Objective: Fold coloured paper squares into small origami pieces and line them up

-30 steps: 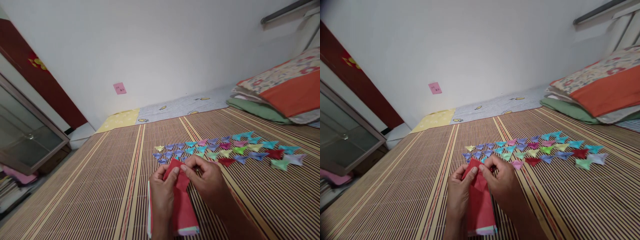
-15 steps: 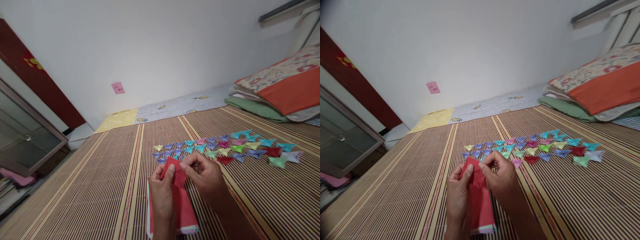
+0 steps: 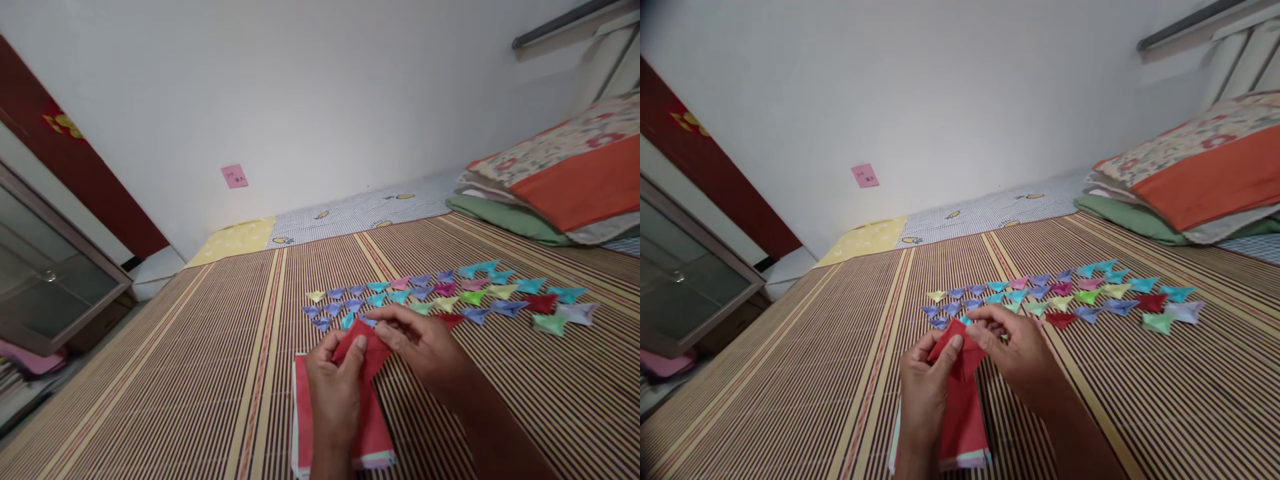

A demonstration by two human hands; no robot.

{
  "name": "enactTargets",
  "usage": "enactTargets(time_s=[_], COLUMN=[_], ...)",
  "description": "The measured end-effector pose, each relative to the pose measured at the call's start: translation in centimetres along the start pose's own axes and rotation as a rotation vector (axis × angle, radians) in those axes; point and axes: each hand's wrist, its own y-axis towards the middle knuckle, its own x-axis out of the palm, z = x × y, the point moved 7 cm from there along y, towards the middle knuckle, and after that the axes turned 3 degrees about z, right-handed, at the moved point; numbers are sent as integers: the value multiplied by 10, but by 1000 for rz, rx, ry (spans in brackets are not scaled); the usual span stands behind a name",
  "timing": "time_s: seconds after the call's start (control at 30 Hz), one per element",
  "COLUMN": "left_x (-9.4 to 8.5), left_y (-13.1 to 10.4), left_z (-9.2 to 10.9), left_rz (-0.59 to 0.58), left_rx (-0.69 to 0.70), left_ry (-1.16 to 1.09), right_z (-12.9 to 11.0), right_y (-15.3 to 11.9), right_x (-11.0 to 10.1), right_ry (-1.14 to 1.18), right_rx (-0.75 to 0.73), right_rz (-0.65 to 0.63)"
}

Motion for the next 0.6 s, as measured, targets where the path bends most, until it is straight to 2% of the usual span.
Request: enactTargets(time_s=[0.13,0.3,0.43,0.6], left_x=[6,8,5,7], left_y=[-3,-5,-4,-5], left_z=[1,6,11,8], left_rz=[-98,-246,-263,-292], left_rx=[-14,-84,-20,-65], left_ry=[97,111,160,106], right_z=[-16,-13,-9,-5], right_y=[-2,-1,1,2], right_x=[11,4,-2,2], right_ry=[-10,-7,14,80], right_rx=[-68,-59,-71,-26], right_rz=[9,49,44,-25])
